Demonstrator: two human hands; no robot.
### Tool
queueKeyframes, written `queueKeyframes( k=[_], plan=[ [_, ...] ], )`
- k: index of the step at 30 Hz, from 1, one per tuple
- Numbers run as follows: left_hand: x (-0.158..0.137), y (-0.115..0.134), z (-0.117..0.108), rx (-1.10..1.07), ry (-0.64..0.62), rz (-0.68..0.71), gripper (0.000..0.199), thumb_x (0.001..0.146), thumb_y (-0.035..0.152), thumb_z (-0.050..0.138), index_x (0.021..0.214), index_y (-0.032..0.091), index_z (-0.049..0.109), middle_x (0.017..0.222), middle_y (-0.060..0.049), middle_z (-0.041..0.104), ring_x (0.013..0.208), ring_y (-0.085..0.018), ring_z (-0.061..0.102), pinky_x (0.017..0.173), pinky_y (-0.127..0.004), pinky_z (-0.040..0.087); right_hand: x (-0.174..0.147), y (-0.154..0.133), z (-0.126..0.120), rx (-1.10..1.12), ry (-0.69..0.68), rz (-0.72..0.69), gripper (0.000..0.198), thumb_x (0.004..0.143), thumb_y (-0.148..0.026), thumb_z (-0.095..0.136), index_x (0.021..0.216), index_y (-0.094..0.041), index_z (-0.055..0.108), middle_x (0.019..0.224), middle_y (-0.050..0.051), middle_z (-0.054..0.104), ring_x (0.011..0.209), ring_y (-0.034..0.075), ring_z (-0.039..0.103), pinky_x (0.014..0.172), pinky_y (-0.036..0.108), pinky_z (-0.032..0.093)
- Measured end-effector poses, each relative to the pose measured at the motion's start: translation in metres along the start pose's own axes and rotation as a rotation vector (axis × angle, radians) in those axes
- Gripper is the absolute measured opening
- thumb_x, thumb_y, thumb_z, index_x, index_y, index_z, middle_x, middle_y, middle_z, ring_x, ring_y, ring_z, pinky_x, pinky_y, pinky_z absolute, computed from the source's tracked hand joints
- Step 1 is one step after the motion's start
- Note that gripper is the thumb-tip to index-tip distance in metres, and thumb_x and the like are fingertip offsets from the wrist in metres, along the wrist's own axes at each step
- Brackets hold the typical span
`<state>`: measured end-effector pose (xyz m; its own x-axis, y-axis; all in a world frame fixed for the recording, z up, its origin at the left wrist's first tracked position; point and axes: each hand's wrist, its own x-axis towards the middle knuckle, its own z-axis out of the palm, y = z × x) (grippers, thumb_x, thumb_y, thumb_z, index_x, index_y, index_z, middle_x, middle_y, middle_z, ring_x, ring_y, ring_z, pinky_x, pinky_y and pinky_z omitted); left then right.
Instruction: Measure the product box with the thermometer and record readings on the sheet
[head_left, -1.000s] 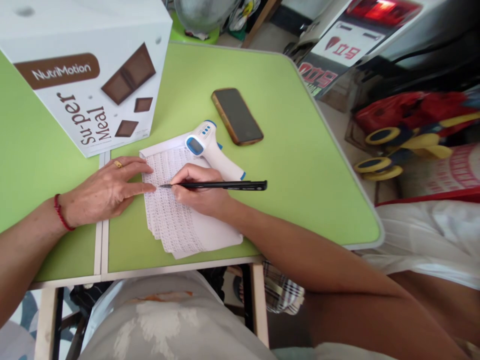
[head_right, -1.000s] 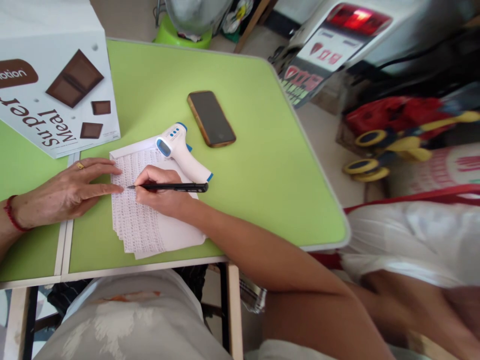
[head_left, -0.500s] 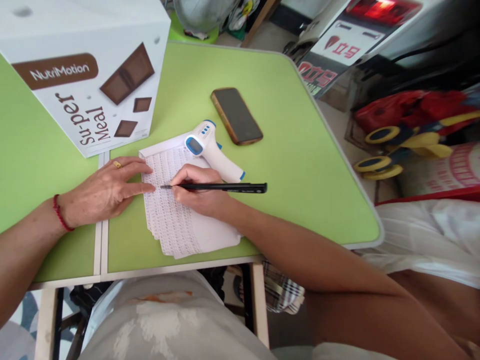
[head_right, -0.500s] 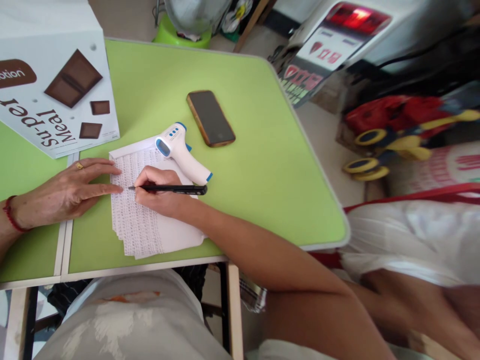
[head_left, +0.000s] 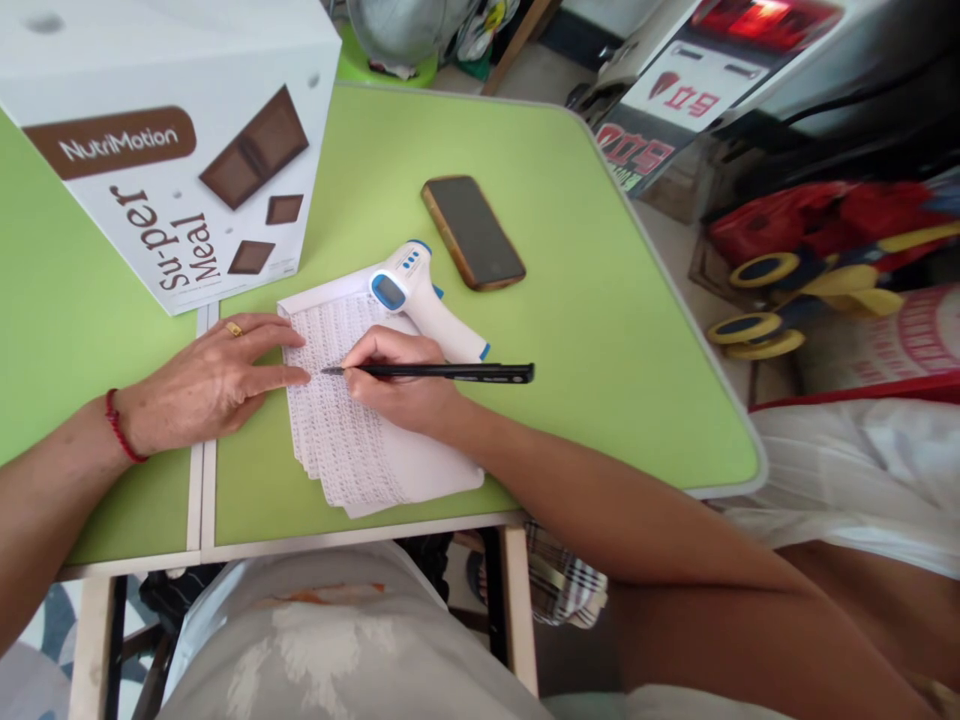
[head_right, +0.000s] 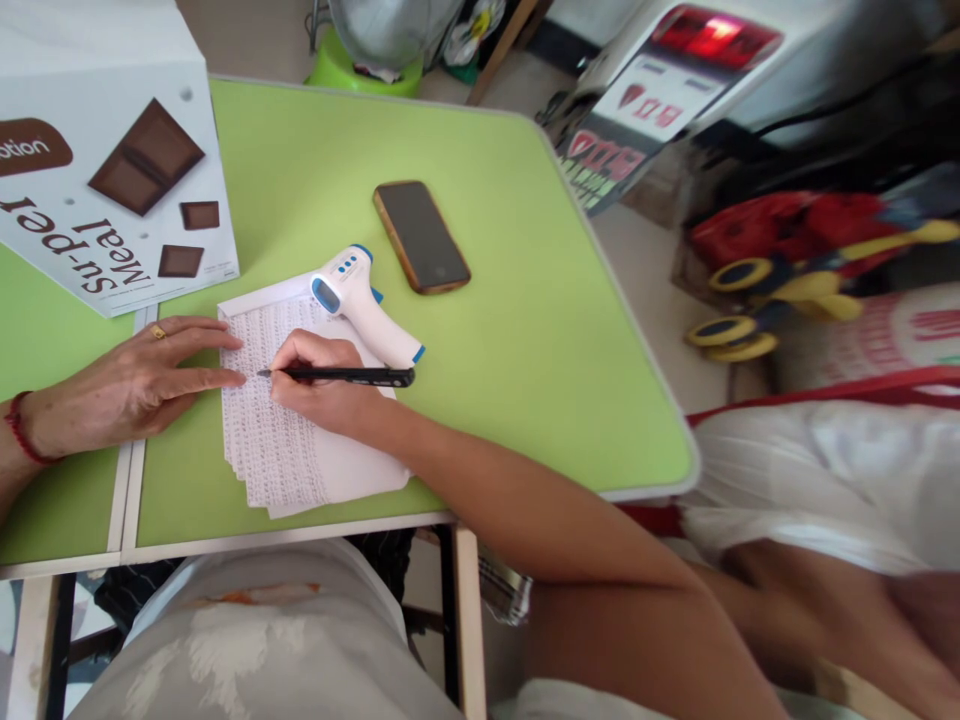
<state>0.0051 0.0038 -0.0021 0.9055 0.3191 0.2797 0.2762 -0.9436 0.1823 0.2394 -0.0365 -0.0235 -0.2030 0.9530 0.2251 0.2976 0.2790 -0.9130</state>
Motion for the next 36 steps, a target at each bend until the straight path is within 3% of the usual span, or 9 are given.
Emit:
queueKeyframes(
  k=[13, 18, 22, 25, 29, 31, 33, 34, 36],
  plan=[
    [0.0, 0.0, -0.001, -0.002, -0.005, -0.015, 0.036, 0.094, 0.006, 0.04, 0.117, 0.018, 0.065, 0.127, -0.016, 0.059, 0.127, -0.03, 0.051, 0.102, -0.05, 0.048, 0.0, 0.003, -0.002, -0.017, -0.046, -0.036, 0.007, 0.069, -0.016, 0.055, 0.064, -0.019, 0.052, 0.054, -0.005, 0.051, 0.048, 0.007, 0.041, 0.045, 0.022, 0.033],
    [-0.002, -0.002, 0.001, -0.015, 0.0, -0.023, 0.037, 0.093, 0.005, 0.041, 0.118, 0.019, 0.063, 0.128, -0.015, 0.058, 0.127, -0.03, 0.05, 0.102, -0.05, 0.048, 0.001, 0.001, -0.01, -0.175, 0.028, -0.214, 0.007, 0.079, -0.017, 0.055, 0.073, -0.02, 0.056, 0.062, -0.004, 0.057, 0.052, 0.009, 0.047, 0.05, 0.024, 0.04],
    [0.0, 0.002, -0.001, -0.006, 0.006, -0.01, 0.035, 0.092, 0.005, 0.041, 0.116, 0.02, 0.061, 0.125, -0.013, 0.06, 0.127, -0.029, 0.052, 0.1, -0.049, 0.051, 0.008, 0.0, -0.029, -0.52, -0.07, -0.448, 0.018, 0.093, -0.02, 0.046, 0.094, -0.023, 0.064, 0.088, 0.004, 0.065, 0.078, 0.015, 0.059, 0.071, 0.031, 0.049],
    [0.003, 0.01, -0.013, 0.062, 0.185, -0.015, 0.031, 0.089, 0.006, 0.045, 0.113, 0.023, 0.056, 0.12, -0.008, 0.061, 0.119, -0.024, 0.058, 0.094, -0.042, 0.056, 0.012, 0.0, -0.041, -0.803, -0.192, -0.523, 0.03, 0.099, -0.016, 0.036, 0.104, -0.019, 0.065, 0.095, 0.01, 0.064, 0.088, 0.021, 0.058, 0.077, 0.037, 0.049],
    [-0.001, 0.012, -0.034, 0.299, 0.626, -0.138, 0.028, 0.083, 0.018, 0.06, 0.108, 0.027, 0.051, 0.112, -0.003, 0.058, 0.109, -0.025, 0.059, 0.091, -0.05, 0.054, 0.012, -0.002, -0.044, -0.987, -0.32, -0.569, 0.035, 0.098, -0.01, 0.033, 0.104, -0.015, 0.067, 0.091, 0.012, 0.062, 0.084, 0.023, 0.054, 0.075, 0.039, 0.046],
    [-0.006, 0.007, -0.04, 0.491, 0.85, -0.222, 0.041, 0.081, 0.035, 0.069, 0.116, 0.029, 0.05, 0.123, -0.002, 0.051, 0.114, -0.028, 0.055, 0.089, -0.055, 0.051, 0.012, -0.004, -0.043, -0.992, -0.322, -0.576, 0.036, 0.096, -0.008, 0.034, 0.106, -0.017, 0.067, 0.09, 0.01, 0.062, 0.083, 0.022, 0.054, 0.074, 0.038, 0.044],
    [-0.009, 0.0, -0.041, 0.566, 0.998, -0.375, 0.064, 0.08, 0.055, 0.069, 0.132, 0.031, 0.041, 0.13, 0.001, 0.047, 0.124, -0.033, 0.047, 0.093, -0.063, 0.045, 0.013, -0.006, -0.045, -1.001, -0.211, -0.527, 0.033, 0.094, -0.009, 0.039, 0.112, -0.019, 0.065, 0.097, 0.011, 0.062, 0.089, 0.023, 0.055, 0.077, 0.038, 0.044],
    [-0.011, -0.004, -0.039, 0.468, 1.0, -0.498, 0.074, 0.082, 0.058, 0.067, 0.14, 0.032, 0.03, 0.141, 0.001, 0.04, 0.134, -0.034, 0.039, 0.099, -0.066, 0.04, 0.013, -0.007, -0.047, -1.025, -0.121, -0.469, 0.031, 0.092, -0.013, 0.044, 0.115, -0.018, 0.064, 0.102, 0.012, 0.062, 0.093, 0.025, 0.055, 0.079, 0.039, 0.045],
    [-0.012, -0.013, -0.034, 0.214, 0.847, -0.631, 0.077, 0.093, 0.059, 0.054, 0.149, 0.035, 0.007, 0.159, 0.002, 0.016, 0.149, -0.031, 0.01, 0.114, -0.064, 0.024, 0.016, -0.006, -0.052, -1.107, 0.049, -0.28, 0.034, 0.088, -0.028, 0.055, 0.118, -0.014, 0.06, 0.111, 0.018, 0.06, 0.101, 0.03, 0.054, 0.081, 0.042, 0.046]
  ],
)
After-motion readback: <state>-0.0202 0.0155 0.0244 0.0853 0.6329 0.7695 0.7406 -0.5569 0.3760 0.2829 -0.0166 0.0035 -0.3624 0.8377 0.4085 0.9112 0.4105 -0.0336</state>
